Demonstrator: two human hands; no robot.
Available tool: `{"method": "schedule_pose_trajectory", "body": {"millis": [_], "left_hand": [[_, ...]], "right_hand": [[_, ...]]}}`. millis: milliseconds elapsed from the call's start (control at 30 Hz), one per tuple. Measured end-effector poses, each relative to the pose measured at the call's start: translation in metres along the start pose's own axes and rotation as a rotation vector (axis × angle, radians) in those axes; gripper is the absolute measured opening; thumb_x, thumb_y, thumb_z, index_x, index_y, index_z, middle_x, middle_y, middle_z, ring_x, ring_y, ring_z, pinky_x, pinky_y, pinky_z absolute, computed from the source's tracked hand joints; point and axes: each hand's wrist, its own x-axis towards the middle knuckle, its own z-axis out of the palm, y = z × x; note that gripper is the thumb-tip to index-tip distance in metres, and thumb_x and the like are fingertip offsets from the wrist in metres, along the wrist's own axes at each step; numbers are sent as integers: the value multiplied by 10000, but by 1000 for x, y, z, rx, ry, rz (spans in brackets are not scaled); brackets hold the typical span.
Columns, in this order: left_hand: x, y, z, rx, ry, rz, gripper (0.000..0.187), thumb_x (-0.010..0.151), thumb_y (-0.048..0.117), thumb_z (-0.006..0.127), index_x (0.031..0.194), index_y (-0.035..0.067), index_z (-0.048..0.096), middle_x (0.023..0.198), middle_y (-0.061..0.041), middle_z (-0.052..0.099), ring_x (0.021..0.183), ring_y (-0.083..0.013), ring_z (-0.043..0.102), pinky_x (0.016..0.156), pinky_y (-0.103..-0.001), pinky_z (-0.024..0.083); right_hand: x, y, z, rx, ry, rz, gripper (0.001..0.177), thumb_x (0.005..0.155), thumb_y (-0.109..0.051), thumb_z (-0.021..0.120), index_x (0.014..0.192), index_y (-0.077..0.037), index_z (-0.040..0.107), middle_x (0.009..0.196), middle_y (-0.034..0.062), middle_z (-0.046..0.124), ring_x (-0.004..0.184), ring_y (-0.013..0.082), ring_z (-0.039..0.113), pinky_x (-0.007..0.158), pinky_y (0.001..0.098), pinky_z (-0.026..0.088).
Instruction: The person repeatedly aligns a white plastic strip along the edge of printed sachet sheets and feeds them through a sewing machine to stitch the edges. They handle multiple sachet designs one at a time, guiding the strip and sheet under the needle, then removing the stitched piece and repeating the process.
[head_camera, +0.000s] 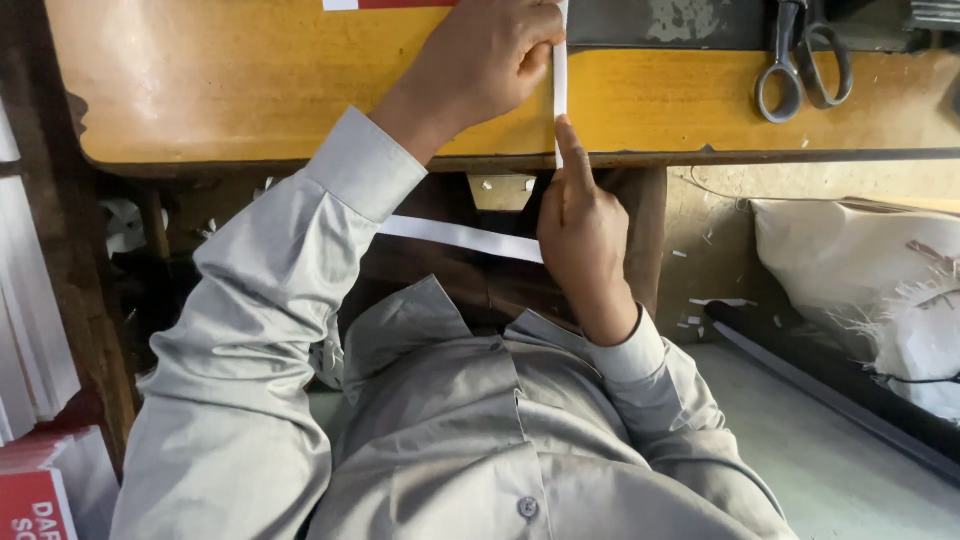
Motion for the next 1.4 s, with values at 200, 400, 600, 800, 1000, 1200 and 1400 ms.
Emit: {"method": "schedule_pose_trajectory", "body": {"millis": [200, 400, 600, 800, 1000, 1200, 1400], "left_hand": [[0, 26, -4, 298, -41, 48, 378, 1020, 371, 886, 984, 103, 623, 1153, -71, 594, 972, -307, 615, 784, -443, 463], [-28, 52, 1, 262, -179, 11, 420, 1042, 478, 831, 1186, 92, 747, 1488, -203, 620, 1434, -416, 515, 1237, -603, 326], [-36, 63, 4, 277, -126, -17, 447, 993, 487, 898, 1163, 104, 743, 1470, -138, 636, 1453, -375, 487, 1239, -592, 316], [-32, 58, 4, 295, -119, -32, 473, 993, 500, 899, 1181, 90, 754, 1471, -136, 656, 1453, -391, 484, 1237, -594, 293], [-26, 53, 3, 282, -134, -42, 509, 993, 542, 885, 1168, 83, 750, 1456, -132, 669, 1456, -392, 485, 1235, -591, 286], [-25, 45, 6, 315, -146, -38, 499, 1023, 535, 859, 1218, 94, 732, 1508, -139, 655, 1496, -396, 445, 1247, -577, 257], [-20, 36, 5, 352, -85, 1, 492, 989, 521, 913, 1156, 83, 765, 1463, -116, 678, 1408, -348, 489, 1173, -534, 332]], "right_hand": [[-30, 4, 6, -14, 49, -31, 577, 1108, -43, 486, 1669, -158, 411, 962, 81, 791, 490, 356, 555, 474, 463, 431], [-45, 12, 9, 4, 38, -39, 607, 1059, -52, 479, 1655, -161, 440, 1285, 11, 818, 554, 314, 578, 519, 421, 471], [-45, 13, 10, 20, -1, -12, 591, 1075, -86, 465, 1662, -143, 418, 1185, 56, 828, 589, 354, 630, 524, 458, 487], [-38, 6, 1, 10, 4, -70, 559, 1118, -89, 470, 1669, -124, 384, 1477, 40, 749, 546, 287, 609, 491, 398, 473], [-34, 7, 2, 27, -1, -66, 560, 1107, -68, 474, 1660, -106, 392, 1279, 2, 819, 489, 277, 527, 467, 401, 426], [-29, 4, -2, 47, 7, -88, 528, 1145, -95, 460, 1667, -107, 378, 1432, 30, 769, 527, 312, 579, 492, 416, 449], [-25, 6, 0, 65, 22, -101, 546, 1133, -51, 471, 1669, -98, 381, 1180, 24, 822, 508, 255, 500, 495, 385, 418]]}}
